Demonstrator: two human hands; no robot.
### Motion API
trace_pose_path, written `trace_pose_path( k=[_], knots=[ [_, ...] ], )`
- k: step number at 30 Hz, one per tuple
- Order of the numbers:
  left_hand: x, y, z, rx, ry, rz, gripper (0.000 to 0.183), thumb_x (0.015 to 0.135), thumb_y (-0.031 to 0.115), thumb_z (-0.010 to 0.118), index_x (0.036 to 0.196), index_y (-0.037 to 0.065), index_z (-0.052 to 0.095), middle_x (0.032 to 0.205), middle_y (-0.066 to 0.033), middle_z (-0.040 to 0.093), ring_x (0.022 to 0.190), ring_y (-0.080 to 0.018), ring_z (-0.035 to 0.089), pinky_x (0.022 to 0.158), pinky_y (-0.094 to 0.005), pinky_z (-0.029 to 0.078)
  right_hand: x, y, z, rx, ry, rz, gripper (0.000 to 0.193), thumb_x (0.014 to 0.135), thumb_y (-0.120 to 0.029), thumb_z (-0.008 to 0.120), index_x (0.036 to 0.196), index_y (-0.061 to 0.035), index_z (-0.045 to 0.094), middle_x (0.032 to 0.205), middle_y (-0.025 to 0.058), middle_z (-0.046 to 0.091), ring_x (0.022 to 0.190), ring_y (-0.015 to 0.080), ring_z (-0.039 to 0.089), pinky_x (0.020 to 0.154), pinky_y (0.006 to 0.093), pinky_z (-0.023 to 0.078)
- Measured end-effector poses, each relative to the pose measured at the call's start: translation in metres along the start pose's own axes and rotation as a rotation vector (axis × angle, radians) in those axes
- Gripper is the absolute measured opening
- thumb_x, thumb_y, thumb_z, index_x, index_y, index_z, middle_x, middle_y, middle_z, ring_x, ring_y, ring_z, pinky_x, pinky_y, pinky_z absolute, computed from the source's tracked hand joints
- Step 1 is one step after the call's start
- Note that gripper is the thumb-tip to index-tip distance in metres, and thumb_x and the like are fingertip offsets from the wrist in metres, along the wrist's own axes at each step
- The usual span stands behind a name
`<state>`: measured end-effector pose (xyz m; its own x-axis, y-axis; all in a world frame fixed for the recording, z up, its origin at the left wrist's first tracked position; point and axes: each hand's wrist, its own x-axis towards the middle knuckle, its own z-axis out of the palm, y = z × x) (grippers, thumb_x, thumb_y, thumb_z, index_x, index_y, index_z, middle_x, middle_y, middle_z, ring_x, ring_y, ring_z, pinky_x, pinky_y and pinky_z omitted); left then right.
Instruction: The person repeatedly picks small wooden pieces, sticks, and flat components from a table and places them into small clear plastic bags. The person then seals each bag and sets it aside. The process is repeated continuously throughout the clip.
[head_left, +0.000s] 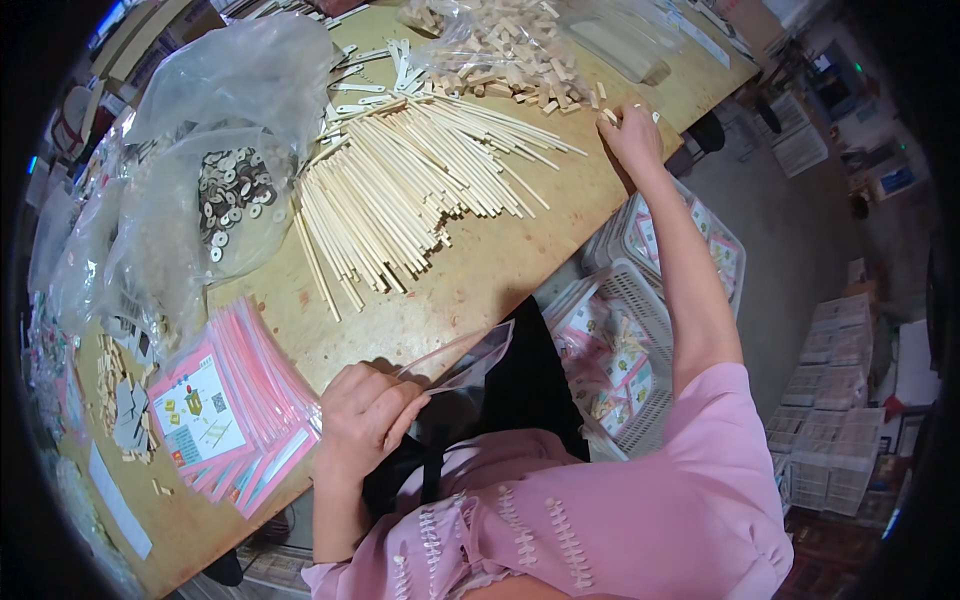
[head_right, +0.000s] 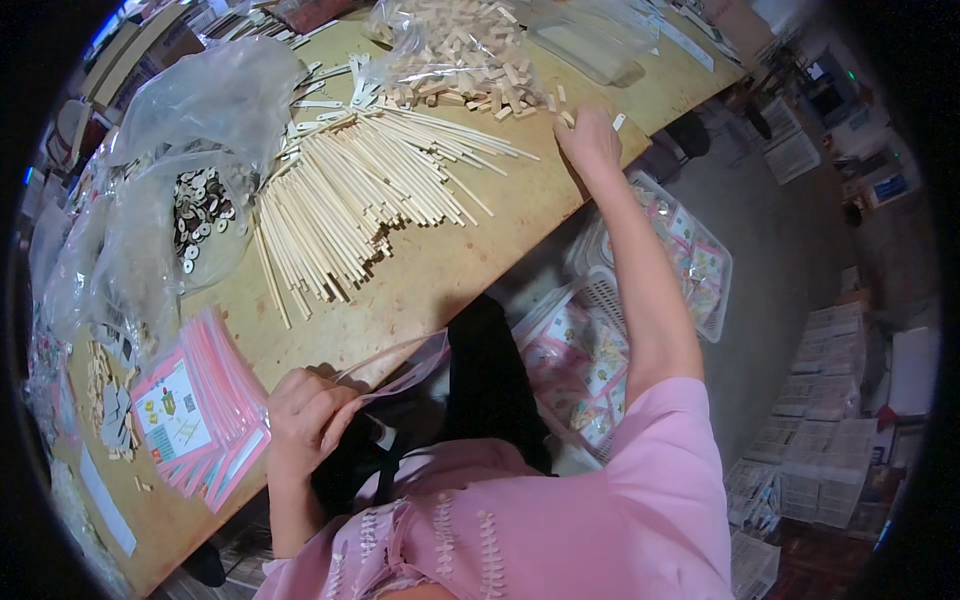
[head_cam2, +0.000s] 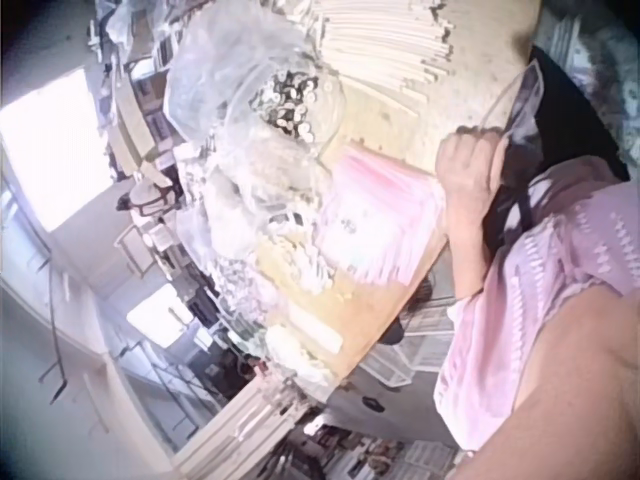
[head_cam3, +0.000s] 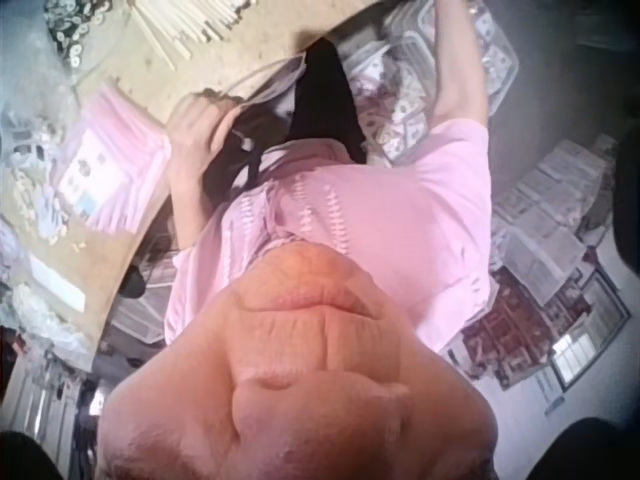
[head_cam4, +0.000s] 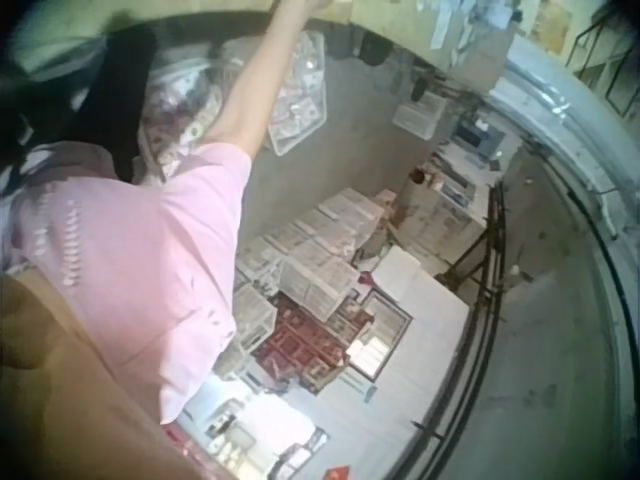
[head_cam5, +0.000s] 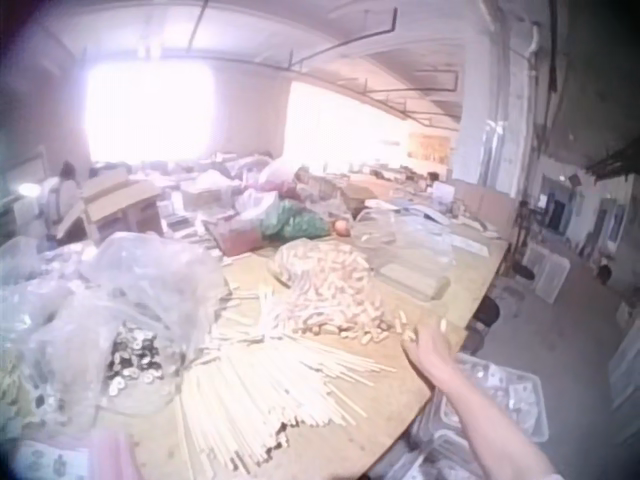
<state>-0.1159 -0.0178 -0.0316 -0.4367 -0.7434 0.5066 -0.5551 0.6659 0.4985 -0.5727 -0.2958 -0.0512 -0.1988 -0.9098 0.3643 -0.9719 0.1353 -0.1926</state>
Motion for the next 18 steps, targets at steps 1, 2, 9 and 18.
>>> trace_pose_path(
  k=[1,2,9,18],
  knots=[
    [0.000,0.000,0.000,0.000,0.001,-0.002,0.020,0.076,0.012,0.087,0.088,0.008,0.072,0.077,-0.0051,0.064,0.070,-0.0253,0.061,0.064,-0.0380,0.048,-0.003,0.003,0.001,0.001,0.063,-0.051,0.048,0.093,-0.045,0.072,0.096,0.0031,0.074,0.115,0.0205,0.071,0.099,0.0336,0.071,0.077,0.0491,0.057],
    [0.000,0.000,0.000,-0.003,-0.001,0.002,0.020,0.076,0.013,0.087,0.088,0.008,0.072,0.077,-0.0048,0.064,0.070,-0.0251,0.061,0.063,-0.0378,0.048,-0.002,0.009,0.001,0.348,-0.035,0.097,0.045,0.094,-0.042,0.071,0.097,0.0028,0.073,0.112,0.0184,0.071,0.095,0.0310,0.070,0.073,0.0451,0.057],
    [0.002,0.000,0.001,-0.016,-0.030,0.006,0.021,0.076,0.014,0.088,0.087,0.008,0.071,0.077,-0.0034,0.064,0.069,-0.0236,0.060,0.063,-0.0375,0.047,0.023,0.030,-0.019,1.950,-0.191,0.823,0.034,0.098,-0.027,0.070,0.117,0.0008,0.063,0.093,0.0118,0.066,0.071,0.0196,0.063,0.046,0.0248,0.042],
    [0.006,-0.004,-0.002,-0.059,-0.035,0.008,0.022,0.077,0.013,0.086,0.093,0.008,0.073,0.085,-0.0042,0.069,0.078,-0.0261,0.066,0.067,-0.0376,0.052,0.105,0.030,0.048,-0.038,-0.107,0.054,0.047,0.094,-0.045,0.070,0.110,-0.0003,0.071,0.103,0.0258,0.073,0.098,0.0345,0.072,0.075,0.0458,0.057]
  ],
)
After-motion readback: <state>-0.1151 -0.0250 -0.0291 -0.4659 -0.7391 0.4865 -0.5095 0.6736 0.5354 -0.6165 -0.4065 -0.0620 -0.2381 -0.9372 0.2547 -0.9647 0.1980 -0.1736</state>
